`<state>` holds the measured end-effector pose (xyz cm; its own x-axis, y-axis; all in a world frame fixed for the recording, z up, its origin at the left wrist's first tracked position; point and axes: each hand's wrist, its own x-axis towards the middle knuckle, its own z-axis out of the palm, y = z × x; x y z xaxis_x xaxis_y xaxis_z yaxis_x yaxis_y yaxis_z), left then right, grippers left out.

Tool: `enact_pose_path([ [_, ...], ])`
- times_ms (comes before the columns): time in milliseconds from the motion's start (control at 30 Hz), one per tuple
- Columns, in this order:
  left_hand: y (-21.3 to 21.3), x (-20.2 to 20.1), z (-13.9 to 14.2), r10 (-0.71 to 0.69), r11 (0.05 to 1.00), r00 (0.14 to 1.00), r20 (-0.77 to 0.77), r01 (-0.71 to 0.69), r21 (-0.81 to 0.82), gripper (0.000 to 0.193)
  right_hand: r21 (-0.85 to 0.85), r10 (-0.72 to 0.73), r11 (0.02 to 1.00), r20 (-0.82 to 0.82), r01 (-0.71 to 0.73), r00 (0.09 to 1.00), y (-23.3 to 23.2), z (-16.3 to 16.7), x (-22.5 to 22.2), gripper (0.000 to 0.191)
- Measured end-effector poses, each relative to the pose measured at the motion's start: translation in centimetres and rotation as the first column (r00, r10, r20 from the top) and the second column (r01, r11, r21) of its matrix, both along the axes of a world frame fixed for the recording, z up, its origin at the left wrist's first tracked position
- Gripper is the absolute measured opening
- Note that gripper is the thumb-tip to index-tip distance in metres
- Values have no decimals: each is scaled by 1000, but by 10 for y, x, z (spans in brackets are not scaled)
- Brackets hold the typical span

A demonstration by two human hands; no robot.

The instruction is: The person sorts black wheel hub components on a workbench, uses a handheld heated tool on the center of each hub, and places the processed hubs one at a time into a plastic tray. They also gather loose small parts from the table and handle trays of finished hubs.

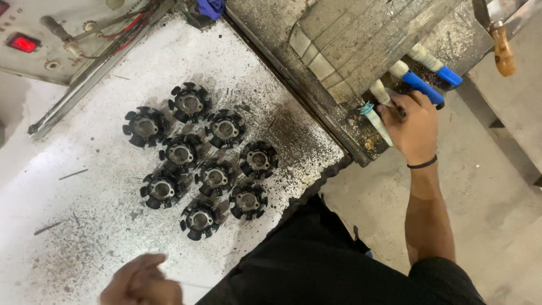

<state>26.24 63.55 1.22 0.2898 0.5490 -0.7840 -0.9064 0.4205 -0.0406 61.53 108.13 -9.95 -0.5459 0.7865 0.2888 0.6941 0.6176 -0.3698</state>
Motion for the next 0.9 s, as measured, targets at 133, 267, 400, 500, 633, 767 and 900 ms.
enact_pose_path([
  [133,99,87,-41,440,882,-529,-725,406,239,24,64,-19,998,-112,26,994,-23,8,40,20],
  [267,138,108,-56,289,865,-134,-948,461,199,17,-135,-106,988,-203,79,973,-86,28,61,18],
  [400,159,116,-69,314,807,400,-861,366,464,14,-340,-67,937,-401,-81,914,-160,23,16,16],
  [500,155,124,-90,370,731,703,-608,183,657,14,-355,25,915,-427,-193,904,-181,20,-32,27],
  [633,134,120,-110,417,714,713,-563,127,689,13,-277,327,840,-427,-466,843,-184,25,-83,40],
  [767,126,103,-107,548,743,609,-574,-38,669,13,135,521,854,-252,-503,816,-198,29,-108,40],
  [900,124,85,-99,679,711,488,-548,-251,657,16,77,818,511,-348,-856,457,-212,19,-115,60],
])
